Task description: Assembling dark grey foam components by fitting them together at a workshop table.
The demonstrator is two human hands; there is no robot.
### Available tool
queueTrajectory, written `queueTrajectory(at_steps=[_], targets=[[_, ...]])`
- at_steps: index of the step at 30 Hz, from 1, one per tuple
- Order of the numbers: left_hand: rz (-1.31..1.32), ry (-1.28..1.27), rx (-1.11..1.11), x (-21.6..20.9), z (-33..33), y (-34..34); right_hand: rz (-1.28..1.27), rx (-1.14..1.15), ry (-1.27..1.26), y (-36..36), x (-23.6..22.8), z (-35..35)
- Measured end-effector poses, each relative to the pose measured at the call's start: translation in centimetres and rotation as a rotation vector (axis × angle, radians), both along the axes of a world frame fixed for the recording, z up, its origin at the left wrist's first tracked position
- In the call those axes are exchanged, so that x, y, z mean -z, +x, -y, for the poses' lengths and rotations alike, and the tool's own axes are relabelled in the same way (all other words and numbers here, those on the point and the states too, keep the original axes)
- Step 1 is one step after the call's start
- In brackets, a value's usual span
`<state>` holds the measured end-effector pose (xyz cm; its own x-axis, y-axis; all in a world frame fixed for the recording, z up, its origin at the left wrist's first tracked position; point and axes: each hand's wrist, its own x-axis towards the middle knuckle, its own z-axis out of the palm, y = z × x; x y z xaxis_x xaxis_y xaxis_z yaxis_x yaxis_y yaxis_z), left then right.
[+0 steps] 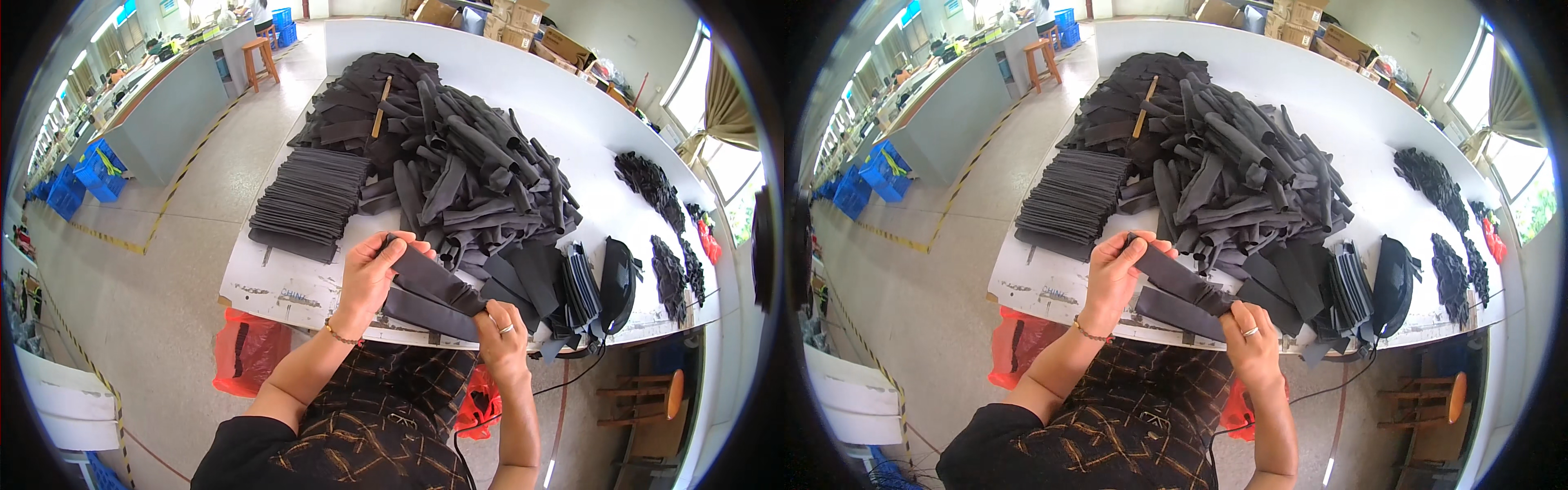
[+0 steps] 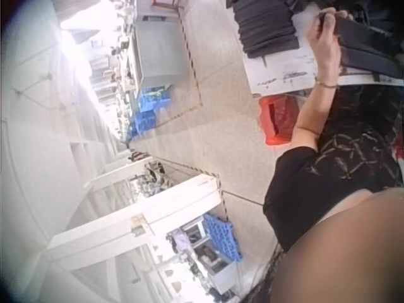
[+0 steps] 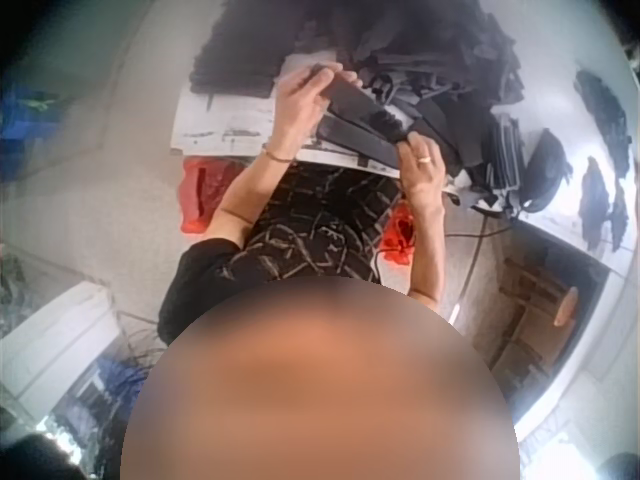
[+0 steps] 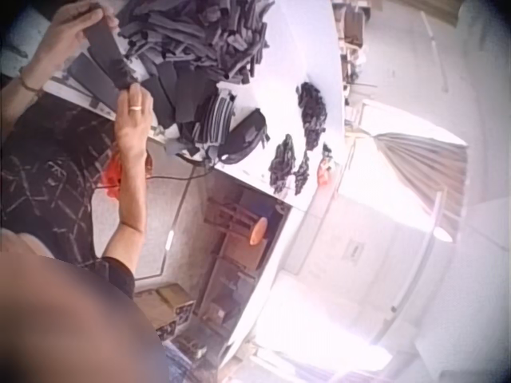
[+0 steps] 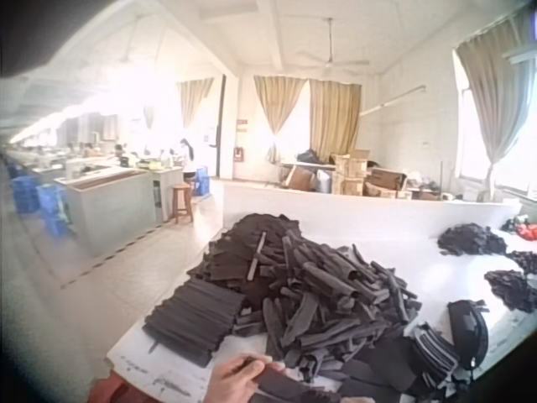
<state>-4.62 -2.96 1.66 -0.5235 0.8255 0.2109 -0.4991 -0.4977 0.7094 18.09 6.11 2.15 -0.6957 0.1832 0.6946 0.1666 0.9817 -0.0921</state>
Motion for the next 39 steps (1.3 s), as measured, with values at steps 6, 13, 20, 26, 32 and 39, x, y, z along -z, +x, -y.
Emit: queueTrajectory(at_steps=[6, 13, 20, 26, 32, 39], targets=[[0.083, 0.036, 0.016, -0.5, -0.2, 0.7, 0.004, 0.017, -0.004, 0.4, 0.3, -0.2], [-0.044, 0.032, -0.126, 1.0, -0.7, 0.9, -0.229, 0.109, -0.691, -1.4, -0.2, 0.9], [0.052, 0.014, -0.114, 0.8, -1.3, 2.3, -0.517, 0.297, -0.895, -3.7, 2.4, 1.4], [0.052, 0.034, -0.147, 1.1, -1.3, 1.5, -0.673, 0.117, -1.011, -2.0, 1.3, 0.9], [-0.009, 0.002, -0.193, 0.6, -1.6, 1.1, -0.685, 0.059, -1.376, -2.3, 0.5, 1.2], [0.378, 0.232, -0.007, 1.9, -2.9, 3.5, -0.705, -0.04, -1.532, -3.5, 1.8, 1.4]])
